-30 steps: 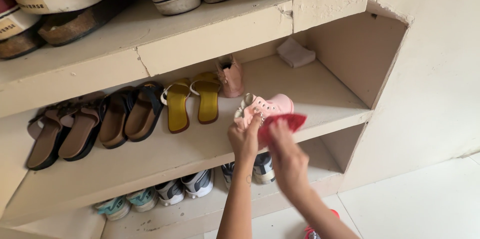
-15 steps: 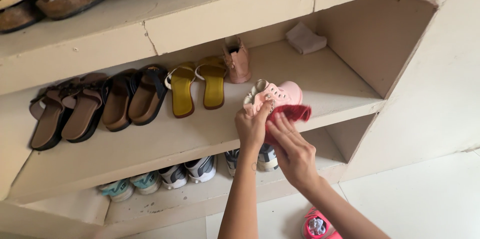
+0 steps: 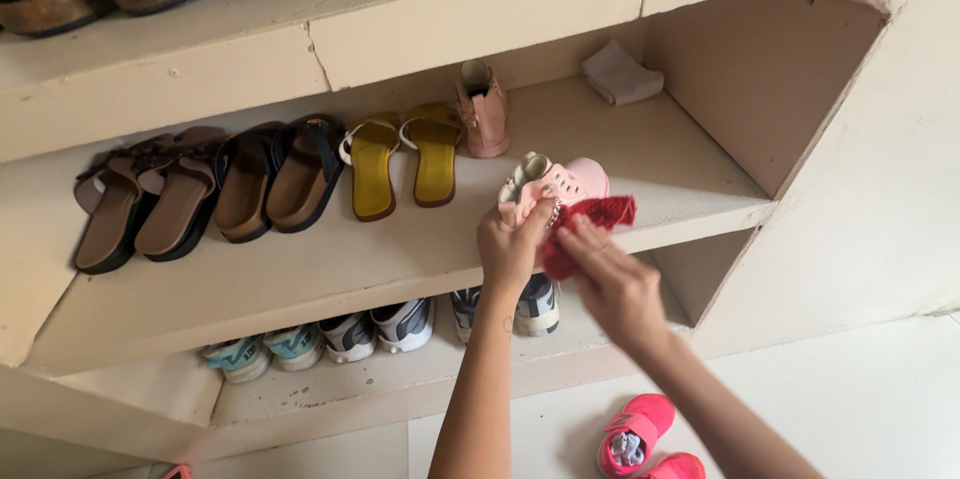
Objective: The person wipes the exterior of a pink boot and a pink sneaker using a red cloth. The person then wipes the shelf and places the cleaned shoes on the shelf.
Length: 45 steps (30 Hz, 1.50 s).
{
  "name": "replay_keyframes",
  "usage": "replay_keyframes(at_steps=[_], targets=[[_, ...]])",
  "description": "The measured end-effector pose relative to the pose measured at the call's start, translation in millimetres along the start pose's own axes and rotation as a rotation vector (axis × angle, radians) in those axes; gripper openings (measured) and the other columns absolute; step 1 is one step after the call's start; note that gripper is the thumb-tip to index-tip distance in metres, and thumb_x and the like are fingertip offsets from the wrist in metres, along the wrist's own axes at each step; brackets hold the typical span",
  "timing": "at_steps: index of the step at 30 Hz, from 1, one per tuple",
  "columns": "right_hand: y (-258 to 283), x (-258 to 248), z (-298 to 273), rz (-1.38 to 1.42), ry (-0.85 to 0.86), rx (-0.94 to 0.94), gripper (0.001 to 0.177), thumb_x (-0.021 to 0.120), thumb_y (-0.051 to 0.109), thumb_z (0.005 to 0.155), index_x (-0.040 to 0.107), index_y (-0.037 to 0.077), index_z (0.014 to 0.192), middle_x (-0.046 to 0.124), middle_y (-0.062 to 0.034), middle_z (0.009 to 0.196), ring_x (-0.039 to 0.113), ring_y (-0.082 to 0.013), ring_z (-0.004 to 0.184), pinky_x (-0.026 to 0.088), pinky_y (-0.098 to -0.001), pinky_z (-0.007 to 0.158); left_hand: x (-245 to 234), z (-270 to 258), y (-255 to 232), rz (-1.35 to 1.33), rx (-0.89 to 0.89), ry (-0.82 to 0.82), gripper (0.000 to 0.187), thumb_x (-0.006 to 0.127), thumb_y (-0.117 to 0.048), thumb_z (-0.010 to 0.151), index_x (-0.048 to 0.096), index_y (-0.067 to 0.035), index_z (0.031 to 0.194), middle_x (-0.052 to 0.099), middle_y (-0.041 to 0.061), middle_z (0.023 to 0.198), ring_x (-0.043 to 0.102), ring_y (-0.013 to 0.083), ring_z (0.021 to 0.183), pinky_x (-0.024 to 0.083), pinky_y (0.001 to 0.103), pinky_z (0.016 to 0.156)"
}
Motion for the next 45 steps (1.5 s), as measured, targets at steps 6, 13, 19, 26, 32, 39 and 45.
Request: replay_keyframes(at_steps=[6,13,19,26,32,39,45], targets=[[-69.0,-14.2,38.4,0.586,-0.092,0.719,0.031,0.070,0.003,0.099,0.074,0.007,0.129,0.077,-0.0107,0.107,0.069,-0.0179,0.091,0.055,-0.0277,0.078,3.1,1.1,-4.7,-0.168,-0.066,0.082,0.039,0.081,-0.009,0.075,0.071,-0.004,0.113,0.078,0.003,0.103,0.072,0.0075,0.092,0.057,0.024,0.083],[-28.1,20.0,85.3,0.437,0.154,0.137,0.043,0.067,-0.014,0.070,0.070,-0.003,0.111,0.069,-0.0056,0.106,0.066,-0.0110,0.100,0.053,-0.0276,0.091,1.5,4.6,2.0,0.019,0.035,0.063,0.046,0.086,-0.024,0.077,0.071,-0.005,0.117,0.079,0.010,0.104,0.074,0.0154,0.093,0.057,0.030,0.084],[-79.7,55.4,65.1,0.679,0.065,0.516,0.026,0.064,-0.012,0.085,0.073,-0.003,0.107,0.072,-0.0047,0.096,0.064,-0.0074,0.083,0.055,-0.0231,0.071,2.1,5.9,16.1,0.107,0.000,0.051,0.045,0.080,-0.023,0.078,0.067,-0.009,0.120,0.077,0.006,0.101,0.074,0.0168,0.090,0.057,0.031,0.083],[-129.4,34.9,88.5,0.951,-0.344,0.564,0.026,0.060,-0.009,0.091,0.072,0.002,0.111,0.073,-0.0031,0.095,0.067,-0.0102,0.082,0.057,-0.0252,0.073,1.8,2.5,6.4,-0.034,0.037,0.117,0.040,0.082,-0.023,0.082,0.070,-0.004,0.115,0.078,0.007,0.099,0.075,0.0150,0.091,0.059,0.029,0.084],[-116.8,37.6,92.6,0.189,0.290,0.236,0.042,0.072,-0.005,0.077,0.076,0.005,0.118,0.078,-0.0156,0.104,0.074,-0.0179,0.091,0.057,-0.0323,0.084,1.5,2.8,2.6,-0.026,0.033,0.090,0.039,0.082,-0.022,0.080,0.070,-0.005,0.114,0.077,0.006,0.095,0.073,0.0160,0.087,0.058,0.029,0.081],[-107.8,47.7,109.5,0.173,0.224,0.356,0.038,0.071,-0.001,0.082,0.077,0.008,0.118,0.078,-0.0125,0.109,0.077,-0.0195,0.098,0.059,-0.0326,0.090,2.7,4.2,8.3,0.172,0.161,0.044,0.029,0.079,-0.023,0.083,0.067,-0.004,0.102,0.074,0.011,0.092,0.070,0.0226,0.082,0.056,0.033,0.075],[-125.8,8.4,63.2,0.164,0.118,0.417,0.038,0.074,-0.005,0.080,0.076,0.001,0.117,0.077,-0.0139,0.100,0.071,-0.0168,0.089,0.057,-0.0309,0.083,1.2,4.4,17.2,0.099,0.145,0.002,0.027,0.072,-0.022,0.084,0.069,-0.004,0.103,0.074,0.014,0.085,0.073,0.0251,0.075,0.056,0.034,0.071]])
Point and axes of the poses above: each hand's wrist, its own z-axis towards the middle knuckle, its own x-axis out of the palm, y = z × x, the point moved 6 cm from there along z, towards the middle knuckle
